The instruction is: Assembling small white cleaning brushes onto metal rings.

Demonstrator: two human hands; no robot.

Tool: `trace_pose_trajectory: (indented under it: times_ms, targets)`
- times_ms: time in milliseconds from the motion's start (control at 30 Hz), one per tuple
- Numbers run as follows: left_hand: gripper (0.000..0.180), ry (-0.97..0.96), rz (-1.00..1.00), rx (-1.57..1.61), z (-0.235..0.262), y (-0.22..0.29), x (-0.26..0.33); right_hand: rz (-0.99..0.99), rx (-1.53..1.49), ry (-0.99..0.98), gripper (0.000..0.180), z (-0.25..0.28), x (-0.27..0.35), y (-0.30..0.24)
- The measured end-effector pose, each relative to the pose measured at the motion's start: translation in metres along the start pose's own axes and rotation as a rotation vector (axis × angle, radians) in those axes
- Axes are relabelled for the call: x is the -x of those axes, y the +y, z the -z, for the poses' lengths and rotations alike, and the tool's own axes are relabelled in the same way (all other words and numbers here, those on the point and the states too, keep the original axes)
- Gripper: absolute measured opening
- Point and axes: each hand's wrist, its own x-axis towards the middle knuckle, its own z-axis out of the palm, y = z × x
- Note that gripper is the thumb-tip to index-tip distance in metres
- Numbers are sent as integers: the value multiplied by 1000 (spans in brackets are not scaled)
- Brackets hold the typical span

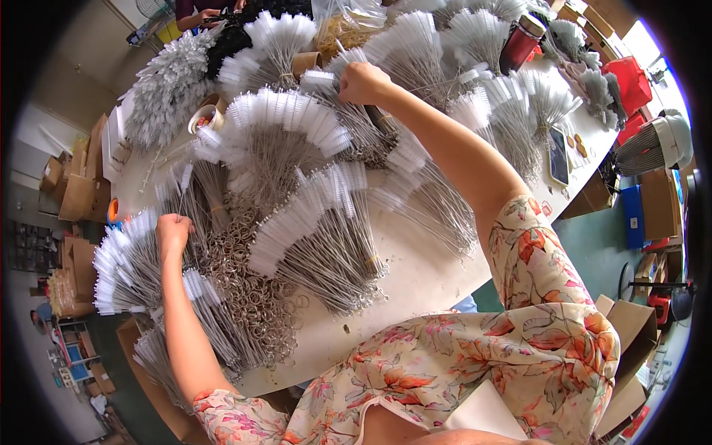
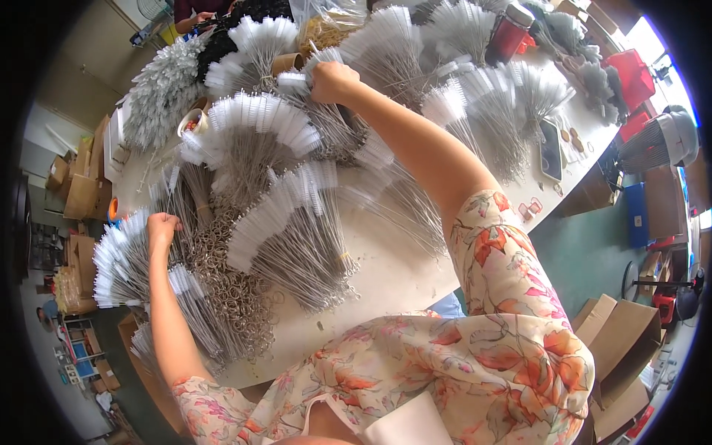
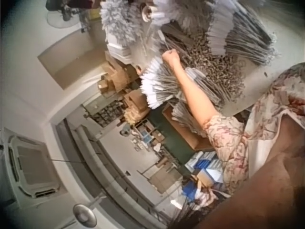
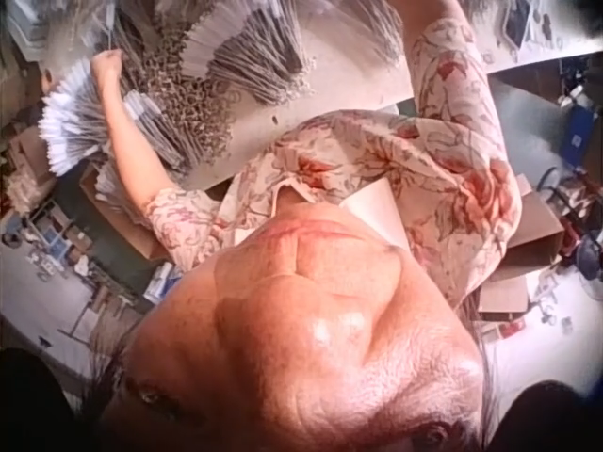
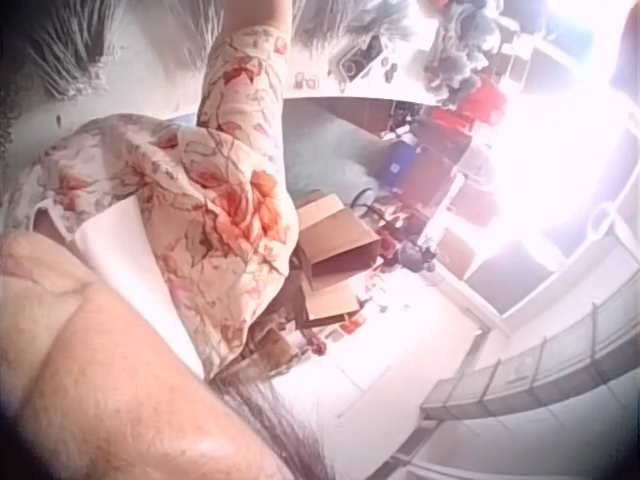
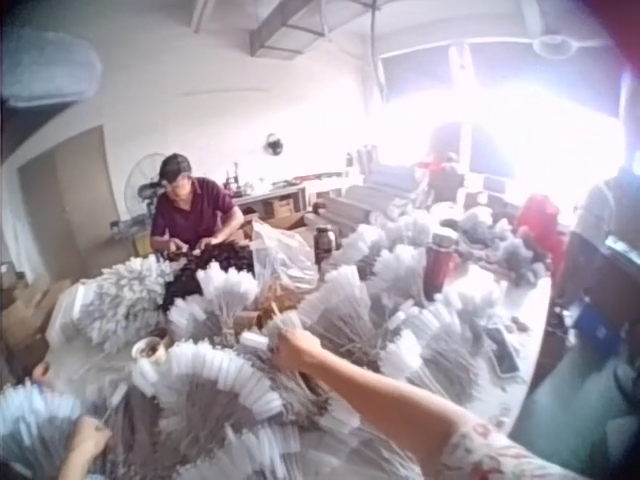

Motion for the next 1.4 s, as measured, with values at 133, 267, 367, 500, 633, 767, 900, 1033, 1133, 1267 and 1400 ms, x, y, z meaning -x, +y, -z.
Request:
trace_pose_trajectory:
  times_ms: [133, 267, 367, 500, 633, 767, 900, 1033, 1133, 1267, 1400]
  targets:
    - [16, -2, 34, -66, 8, 28, 11, -42, -86, 142, 20, -2, -4, 11]
    - [16, 39, 26, -75, 13, 28, 16, 64, 46, 199, 21, 14, 11, -11]
    - [16, 83, -43, -98, 9, 20, 7, 362, -138, 510, 25, 12, -16, 20]
    - [18, 240, -86, 359, 11, 0, 24, 547, -1056, 348, 25, 71, -33, 93]
    - [28, 241, -79, 948, 40, 42, 96, -6, -388, 596, 10, 114, -2, 141]
    - [29, 192, -30, 1085, 55, 74, 161, -304, 162, 461, 35, 130, 11, 185]
    - [28, 233, 74, 1102, 44, 58, 203, -483, 288, 239, 39, 114, 6, 200]
    - [26, 225, 94, 1060, 34, 45, 229, -566, 304, 183, 45, 94, -2, 202]
    - [25, 250, 136, 1077, 30, 41, 239, -652, 274, 54, 45, 99, -9, 209]
    - [24, 248, 154, 1141, 25, 43, 246, -556, 122, 75, 34, 121, -6, 222]
    - [25, 348, 0, 1256, 10, 50, 243, -270, -138, 904, 30, 139, 8, 194]
